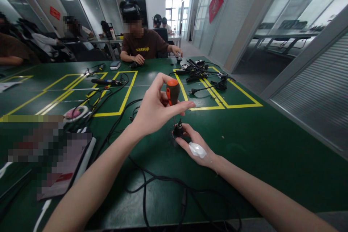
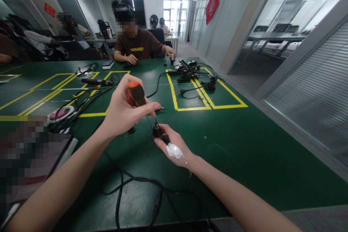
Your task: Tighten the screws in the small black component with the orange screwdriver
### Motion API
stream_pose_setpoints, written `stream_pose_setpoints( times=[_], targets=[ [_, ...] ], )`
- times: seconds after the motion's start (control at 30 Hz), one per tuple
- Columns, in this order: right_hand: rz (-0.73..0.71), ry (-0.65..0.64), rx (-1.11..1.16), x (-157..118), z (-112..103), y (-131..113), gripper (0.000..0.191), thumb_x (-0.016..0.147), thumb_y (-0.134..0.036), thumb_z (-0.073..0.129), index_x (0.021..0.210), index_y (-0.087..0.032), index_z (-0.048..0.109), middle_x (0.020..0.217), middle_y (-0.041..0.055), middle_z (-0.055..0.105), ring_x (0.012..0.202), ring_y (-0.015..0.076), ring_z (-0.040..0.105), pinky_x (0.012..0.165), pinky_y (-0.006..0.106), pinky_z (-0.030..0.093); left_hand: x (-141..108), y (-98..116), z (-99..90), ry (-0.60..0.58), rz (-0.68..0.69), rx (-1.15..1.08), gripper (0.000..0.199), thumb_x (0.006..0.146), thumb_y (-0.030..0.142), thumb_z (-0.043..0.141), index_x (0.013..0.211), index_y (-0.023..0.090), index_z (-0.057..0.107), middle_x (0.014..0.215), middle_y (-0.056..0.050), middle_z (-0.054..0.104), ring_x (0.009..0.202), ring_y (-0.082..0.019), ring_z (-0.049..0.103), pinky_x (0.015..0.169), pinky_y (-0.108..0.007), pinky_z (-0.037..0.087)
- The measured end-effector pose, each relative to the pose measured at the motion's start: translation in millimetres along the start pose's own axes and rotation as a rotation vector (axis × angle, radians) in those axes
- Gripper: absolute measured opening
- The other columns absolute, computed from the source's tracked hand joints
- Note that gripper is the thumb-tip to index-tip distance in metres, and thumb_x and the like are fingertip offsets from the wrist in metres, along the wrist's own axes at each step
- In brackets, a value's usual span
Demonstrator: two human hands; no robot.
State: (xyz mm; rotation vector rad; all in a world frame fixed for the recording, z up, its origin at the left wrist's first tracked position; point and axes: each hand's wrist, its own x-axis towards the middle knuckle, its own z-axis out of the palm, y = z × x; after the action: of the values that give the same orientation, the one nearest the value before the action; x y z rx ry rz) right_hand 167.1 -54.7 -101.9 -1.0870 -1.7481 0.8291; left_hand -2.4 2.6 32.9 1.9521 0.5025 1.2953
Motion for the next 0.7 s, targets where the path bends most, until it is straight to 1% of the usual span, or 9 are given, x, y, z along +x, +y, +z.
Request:
stream_pose_setpoints(
  times=[0.07,0.1,0.13,0.2,0.27,0.37,0.5,0.6,0.7],
  targets=[
    [-0.002,-0.003,-0.004,0.0,-0.5,-1.0,0.033,0.095,-0.029,0.061,0.128,-0.024,0.057,0.12,0.009,0.074,0.106,0.0254,0.073,0.095,0.045,0.061,0.7,-3.7,-0.4,-0.003,0.053,0.013,0.059,0.083,0.036,0.085,0.126,0.027,0.047,0.081,0.005,0.068,0.054,-0.01,0.07,0.045,-0.016,0.052],
    [0.0,-0.006,-0.002,-0.1,-0.8,-1.2,0.034,0.095,-0.029,0.061,0.128,-0.024,0.057,0.12,0.0091,0.074,0.106,0.0254,0.073,0.096,0.045,0.061,0.8,-5.7,-0.6,0.008,0.094,0.036,0.069,0.084,0.036,0.084,0.139,0.03,0.042,0.103,-0.001,0.071,0.058,-0.01,0.072,0.049,-0.017,0.056],
    [0.004,-0.007,0.001,-0.3,-1.0,-1.1,0.034,0.095,-0.03,0.062,0.129,-0.024,0.056,0.12,0.0093,0.074,0.107,0.0255,0.073,0.096,0.045,0.061,0.7,-7.7,-0.7,0.02,0.135,0.061,0.078,0.086,0.036,0.082,0.149,0.034,0.036,0.13,-0.007,0.066,0.063,-0.009,0.073,0.054,-0.02,0.06],
    [0.018,-0.009,0.004,-0.9,-1.3,0.1,0.036,0.095,-0.031,0.063,0.13,-0.024,0.055,0.121,0.0101,0.074,0.108,0.0263,0.073,0.097,0.046,0.06,0.0,-11.3,-1.2,0.028,0.193,0.099,0.091,0.088,0.034,0.08,0.159,0.042,0.023,0.166,-0.014,0.033,0.071,-0.009,0.074,0.064,-0.027,0.066],
    [0.029,-0.006,0.008,-1.6,-1.0,2.4,0.038,0.095,-0.031,0.063,0.131,-0.024,0.055,0.122,0.011,0.074,0.109,0.027,0.073,0.098,0.047,0.06,-0.6,-13.6,-2.1,0.012,0.214,0.141,0.093,0.091,0.033,0.077,0.161,0.047,0.018,0.173,-0.014,0.016,0.075,-0.009,0.073,0.069,-0.03,0.068],
    [0.035,0.008,0.022,-2.6,-0.3,5.7,0.039,0.095,-0.031,0.065,0.132,-0.025,0.054,0.123,0.0109,0.073,0.11,0.0273,0.073,0.098,0.048,0.06,-0.2,-13.6,-4.4,-0.016,0.243,0.207,0.078,0.093,0.035,0.074,0.157,0.044,0.031,0.165,-0.01,0.035,0.071,-0.007,0.071,0.063,-0.026,0.064],
    [0.048,0.02,0.039,-3.3,-0.4,6.2,0.039,0.093,-0.031,0.067,0.13,-0.026,0.054,0.122,0.0102,0.074,0.111,0.0277,0.072,0.099,0.049,0.059,1.8,-7.9,-9.5,-0.043,0.265,0.229,0.058,0.097,0.04,0.068,0.15,0.038,0.044,0.125,-0.004,0.066,0.064,-0.007,0.068,0.05,-0.018,0.055],
    [0.065,0.024,0.042,-3.1,-0.7,5.2,0.039,0.093,-0.032,0.067,0.128,-0.025,0.053,0.12,0.0107,0.074,0.111,0.0283,0.072,0.099,0.05,0.059,2.8,-4.0,-14.0,-0.05,0.271,0.21,0.047,0.103,0.046,0.055,0.149,0.034,0.048,0.099,-0.002,0.07,0.062,-0.009,0.067,0.048,-0.017,0.053],
    [0.076,0.034,0.049,-2.7,-0.2,5.2,0.039,0.092,-0.033,0.067,0.128,-0.025,0.053,0.119,0.011,0.074,0.11,0.0286,0.073,0.098,0.051,0.059,3.2,-2.9,-16.4,-0.023,0.274,0.232,0.046,0.104,0.047,0.053,0.149,0.034,0.049,0.091,0.0,0.071,0.058,-0.008,0.063,0.049,-0.019,0.053]
  ],
)
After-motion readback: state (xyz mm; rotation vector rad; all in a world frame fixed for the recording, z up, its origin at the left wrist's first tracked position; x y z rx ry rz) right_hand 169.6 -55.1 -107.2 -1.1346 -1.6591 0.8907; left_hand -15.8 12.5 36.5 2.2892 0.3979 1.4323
